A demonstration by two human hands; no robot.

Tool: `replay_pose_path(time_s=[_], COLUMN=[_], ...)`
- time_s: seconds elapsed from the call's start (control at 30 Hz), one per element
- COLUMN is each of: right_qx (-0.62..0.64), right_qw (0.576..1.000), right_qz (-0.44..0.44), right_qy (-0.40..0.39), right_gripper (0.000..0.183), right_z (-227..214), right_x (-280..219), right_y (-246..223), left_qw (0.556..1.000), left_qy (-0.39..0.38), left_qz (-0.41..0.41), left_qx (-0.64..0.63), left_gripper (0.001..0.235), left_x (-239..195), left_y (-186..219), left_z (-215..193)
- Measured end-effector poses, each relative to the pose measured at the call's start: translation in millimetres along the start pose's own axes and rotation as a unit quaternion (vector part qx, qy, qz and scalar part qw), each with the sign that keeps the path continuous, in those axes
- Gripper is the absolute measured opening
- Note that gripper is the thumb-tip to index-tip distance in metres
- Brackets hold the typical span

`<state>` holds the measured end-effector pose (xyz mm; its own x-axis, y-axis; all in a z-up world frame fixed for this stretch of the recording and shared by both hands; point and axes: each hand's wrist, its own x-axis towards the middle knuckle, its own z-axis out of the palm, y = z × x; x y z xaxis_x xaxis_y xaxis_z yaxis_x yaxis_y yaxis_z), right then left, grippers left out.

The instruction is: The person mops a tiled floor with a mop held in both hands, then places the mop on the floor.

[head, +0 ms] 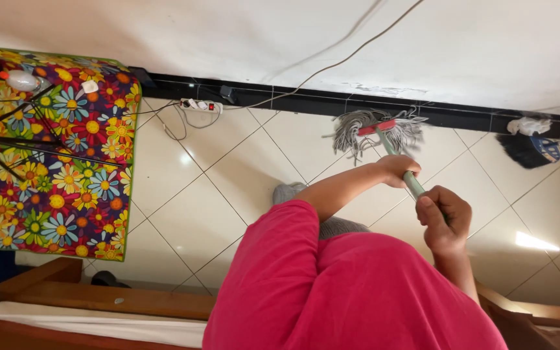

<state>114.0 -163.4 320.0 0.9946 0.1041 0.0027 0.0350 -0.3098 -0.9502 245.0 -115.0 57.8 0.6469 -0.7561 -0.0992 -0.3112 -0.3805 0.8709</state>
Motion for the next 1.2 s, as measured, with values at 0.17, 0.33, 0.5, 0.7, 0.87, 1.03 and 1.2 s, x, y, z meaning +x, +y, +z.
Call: replay_pose_path(time_s=[0.17,0.33,0.5,0.7,0.87,1.03,1.2], right_qx=[0.122,0.195,0.220,0.185,0.080,0.019,0.150], right_qw=[0.988,0.967,0.969,0.982,0.995,0.998,0.973], right_qz=[-0.050,-0.075,-0.013,0.000,-0.049,-0.030,-0.091], right_qy=[-0.078,-0.149,-0.114,-0.045,-0.034,-0.060,-0.152], right_gripper=[0.031,0.036,0.034,0.035,0.037,0.032,0.030], right_z=[-34.9,-46.3,-60.0,-146.8,-175.7,-192.0,-217.4], right_x=[11.0,20.2,-12.9,-48.8,-75.9,-95.3,-109.2], right_y=[-13.2,32.8,58.1,40.3,47.6,66.1,76.8], left_qw=[0.990,0.970,0.965,0.982,0.994,0.992,0.974], left_qy=[0.108,0.153,0.126,0.064,0.077,0.111,0.200], left_qz=[-0.092,-0.181,-0.188,-0.129,-0.074,-0.064,-0.086], left_qx=[0.017,0.060,0.136,0.121,0.023,0.008,0.062], left_gripper=[0.015,0.018,0.023,0.016,0.008,0.007,0.011], left_x=[-54.8,-115.5,-126.3,-27.0,44.3,74.5,38.9], left_y=[29.5,-0.7,-8.8,48.7,96.2,96.1,99.2], left_z=[-17.7,-7.4,18.3,64.7,101.4,139.2,163.0])
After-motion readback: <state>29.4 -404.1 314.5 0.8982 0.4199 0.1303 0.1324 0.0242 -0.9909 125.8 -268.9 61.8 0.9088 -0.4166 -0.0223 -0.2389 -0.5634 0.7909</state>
